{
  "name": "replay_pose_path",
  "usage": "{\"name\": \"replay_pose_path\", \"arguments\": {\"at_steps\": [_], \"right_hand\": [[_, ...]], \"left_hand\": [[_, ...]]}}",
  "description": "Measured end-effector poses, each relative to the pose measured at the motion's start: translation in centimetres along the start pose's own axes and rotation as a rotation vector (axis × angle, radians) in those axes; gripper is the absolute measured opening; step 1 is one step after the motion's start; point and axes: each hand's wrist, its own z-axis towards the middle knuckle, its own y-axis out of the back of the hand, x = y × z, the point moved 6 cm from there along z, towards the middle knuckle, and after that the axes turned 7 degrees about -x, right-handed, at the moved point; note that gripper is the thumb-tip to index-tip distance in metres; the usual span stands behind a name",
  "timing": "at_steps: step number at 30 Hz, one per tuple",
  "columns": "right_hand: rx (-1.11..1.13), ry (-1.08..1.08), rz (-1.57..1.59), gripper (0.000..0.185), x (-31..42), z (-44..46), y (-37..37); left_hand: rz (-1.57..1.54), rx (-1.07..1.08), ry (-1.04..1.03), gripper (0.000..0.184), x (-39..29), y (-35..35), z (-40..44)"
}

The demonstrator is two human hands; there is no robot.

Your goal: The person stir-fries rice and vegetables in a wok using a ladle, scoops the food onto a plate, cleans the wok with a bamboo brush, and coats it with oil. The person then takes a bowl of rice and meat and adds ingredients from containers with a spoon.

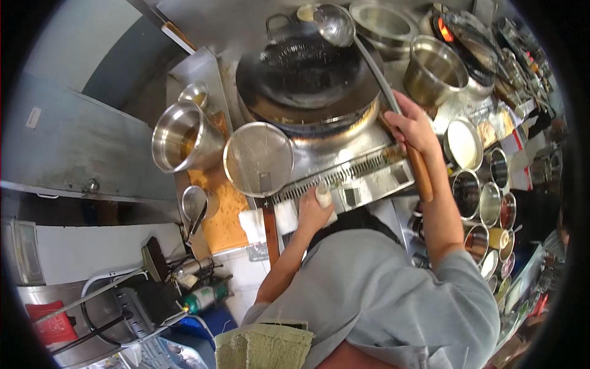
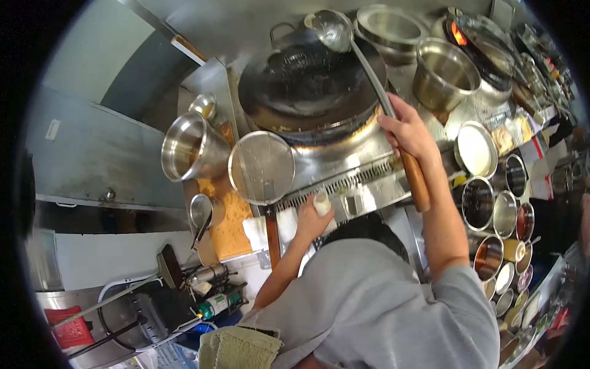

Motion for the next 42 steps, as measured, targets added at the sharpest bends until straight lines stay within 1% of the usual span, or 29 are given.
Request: {"name": "replay_pose_path", "arguments": {"at_steps": [2, 3, 6, 7, 9, 12, 13, 14, 16, 18, 19, 22, 23, 26, 27, 28, 30, 31, 33, 34, 36, 39, 42], "right_hand": [[0.005, 0.016, -0.085, 0.054, 0.3, -0.8, 0.0], [0.05, -0.003, -0.018, 0.054, 0.4, -0.9, 0.1], [0.059, -0.02, 0.053, 0.051, 1.3, -2.2, -0.1], [0.073, -0.044, 0.16, 0.049, 1.4, -2.4, -0.1], [0.103, -0.077, 0.366, 0.046, 1.9, -2.4, 0.2], [0.294, -0.304, 1.067, 0.041, -1.7, 0.0, 0.5], [0.283, -0.283, 0.941, 0.039, -3.8, 1.4, 1.2], [0.17, -0.192, 0.394, 0.035, -4.0, 1.9, 1.4], [-0.003, -0.105, 0.031, 0.026, -4.0, 0.8, -0.5], [0.108, -0.188, 0.366, 0.021, -5.1, 1.8, -0.4], [0.171, -0.234, 0.528, 0.018, -4.6, 2.0, -1.0], [0.238, -0.123, 0.296, 0.015, -2.4, 2.8, -4.2], [0.271, -0.155, 0.37, 0.016, -2.0, 3.0, -5.4], [0.491, -0.222, 0.48, 0.018, 0.8, 2.1, -10.6], [0.586, -0.259, 0.533, 0.018, 1.7, 1.5, -12.8], [0.659, -0.298, 0.573, 0.016, 2.5, 1.1, -15.0], [0.758, -0.397, 0.584, 0.015, 3.9, 0.5, -19.6], [0.791, -0.396, 0.508, 0.012, 4.5, 0.5, -21.8], [0.838, -0.382, 0.364, 0.01, 5.5, 0.6, -26.2], [0.885, -0.282, 0.137, 0.011, 5.6, 1.0, -28.4], [0.939, -0.066, -0.306, 0.02, 5.1, 2.7, -32.7], [0.999, 0.101, -0.703, 0.031, 4.2, 3.8, -38.0], [0.988, -0.053, -0.613, 0.032, 3.1, 3.6, -40.2]], "left_hand": [[0.001, -0.043, -0.018, 0.067, -0.4, -0.2, -0.6], [0.0, -0.073, -0.033, 0.066, -0.6, 0.0, -0.6], [-0.064, -0.006, 0.08, 0.065, 0.3, -0.4, -0.3], [-0.012, -0.114, 0.0, 0.064, 0.2, -0.2, -0.1], [-0.009, -0.109, 0.028, 0.065, 1.0, -0.7, 0.0], [-0.011, -0.132, 0.065, 0.063, -0.3, 0.6, 0.0], [-0.018, -0.135, 0.087, 0.063, -0.4, 0.9, -0.4], [-0.027, -0.141, 0.11, 0.063, -0.4, 1.2, -0.7], [-0.043, -0.171, 0.112, 0.062, 0.5, 1.2, -1.3], [-0.043, -0.22, 0.12, 0.06, 1.8, 0.5, -1.5], [-0.024, -0.182, 0.207, 0.064, 1.9, 0.5, -1.6], [0.052, -0.181, 0.165, 0.07, 1.8, 0.0, -1.6], [0.011, -0.108, 0.219, 0.081, 2.1, -0.1, -1.6], [0.014, -0.197, 0.184, 0.089, 1.2, 1.5, -2.4], [-0.011, -0.137, 0.212, 0.1, 1.1, 1.9, -2.6], [-0.03, -0.177, 0.174, 0.102, 1.3, 2.0, -2.7], [-0.106, -0.159, 0.226, 0.103, 1.0, 2.9, -2.8], [-0.126, -0.129, 0.24, 0.104, 1.4, 2.7, -2.8], [-0.172, -0.162, 0.192, 0.103, 0.7, 3.9, -3.3], [-0.176, -0.18, 0.156, 0.102, 0.4, 4.6, -3.6], [-0.246, -0.182, 0.18, 0.099, -0.1, 6.5, -4.3], [-0.236, -0.232, 0.22, 0.096, 0.5, 7.7, -5.1], [-0.24, -0.279, 0.245, 0.094, 1.7, 8.7, -5.8]]}}
